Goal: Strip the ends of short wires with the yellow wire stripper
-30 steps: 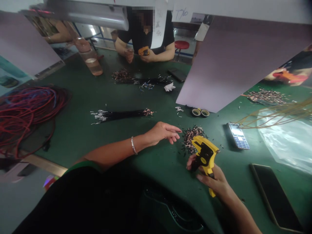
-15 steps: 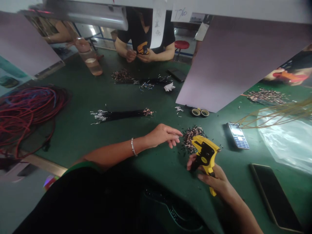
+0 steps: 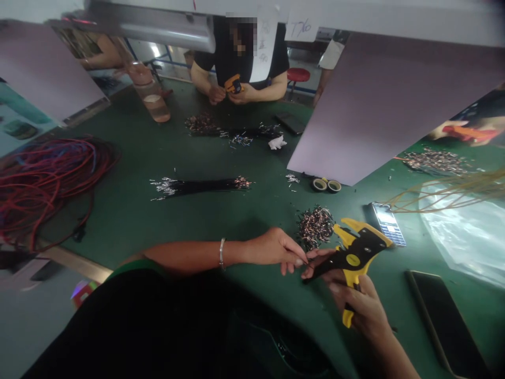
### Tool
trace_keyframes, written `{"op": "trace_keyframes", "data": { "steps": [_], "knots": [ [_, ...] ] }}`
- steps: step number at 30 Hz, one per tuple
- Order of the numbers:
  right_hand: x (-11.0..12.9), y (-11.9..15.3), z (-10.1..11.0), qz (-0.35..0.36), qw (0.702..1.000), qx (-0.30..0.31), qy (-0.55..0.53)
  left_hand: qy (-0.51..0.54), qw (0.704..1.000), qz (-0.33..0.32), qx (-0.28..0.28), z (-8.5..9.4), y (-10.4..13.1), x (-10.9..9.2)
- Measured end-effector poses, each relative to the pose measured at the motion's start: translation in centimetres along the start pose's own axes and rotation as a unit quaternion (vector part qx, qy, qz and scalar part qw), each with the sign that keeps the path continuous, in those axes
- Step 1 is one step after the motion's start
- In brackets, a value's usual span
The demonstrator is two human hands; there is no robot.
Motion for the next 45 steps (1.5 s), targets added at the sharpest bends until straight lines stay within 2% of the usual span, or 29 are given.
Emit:
{"op": "trace_keyframes", "data": {
  "steps": [7, 11, 15, 18, 23, 27, 32, 41, 45],
  "knots": [
    [0.6, 0.6, -0.3, -0.007, 0.999, 0.009, -0.052, 0.064, 0.998, 0.009, 0.012, -0.2, -0.3, 1.1],
    [1.1, 0.3, -0.7, -0.010, 0.997, 0.009, -0.075, 0.068, 0.998, 0.013, 0.007, 0.0, -0.3, 0.8],
    [2.3, -0.3, -1.3, 0.013, 0.999, -0.013, -0.051, -0.016, 1.000, 0.011, -0.022, 0.8, 0.2, -0.6],
    [2.9, -0.8, -1.7, 0.014, 0.996, -0.014, -0.084, -0.091, 0.994, 0.020, -0.053, 1.6, 0.5, -1.7],
    [2.0, -1.3, -1.2, 0.040, 0.995, -0.043, -0.084, -0.154, 0.979, -0.014, -0.134, 3.3, 0.9, -3.7],
    [0.6, -0.9, -1.0, 0.022, 0.997, 0.000, -0.079, -0.171, 0.970, -0.044, -0.167, 4.0, 1.4, -4.9],
    [0.0, -0.4, -1.8, 0.008, 0.996, 0.071, -0.059, -0.196, 0.960, -0.058, -0.192, 4.5, 1.8, -5.4],
    [-0.6, -0.5, -2.1, -0.006, 0.992, 0.100, -0.081, -0.243, 0.945, -0.110, -0.189, 4.7, 2.2, -6.9],
    [-0.8, -0.5, -2.2, -0.005, 0.990, 0.107, -0.091, -0.255, 0.940, -0.118, -0.196, 5.2, 1.9, -6.7]
  ]
}}
Point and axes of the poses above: each hand's wrist, its own y-axis away from the middle knuckle, its own z-axis out of the back of the hand, x = y × z, the point moved 3 cm from there along -y, towards the middle knuckle, and after that the axes turned 9 degrees about -y, right-handed, at the moved point
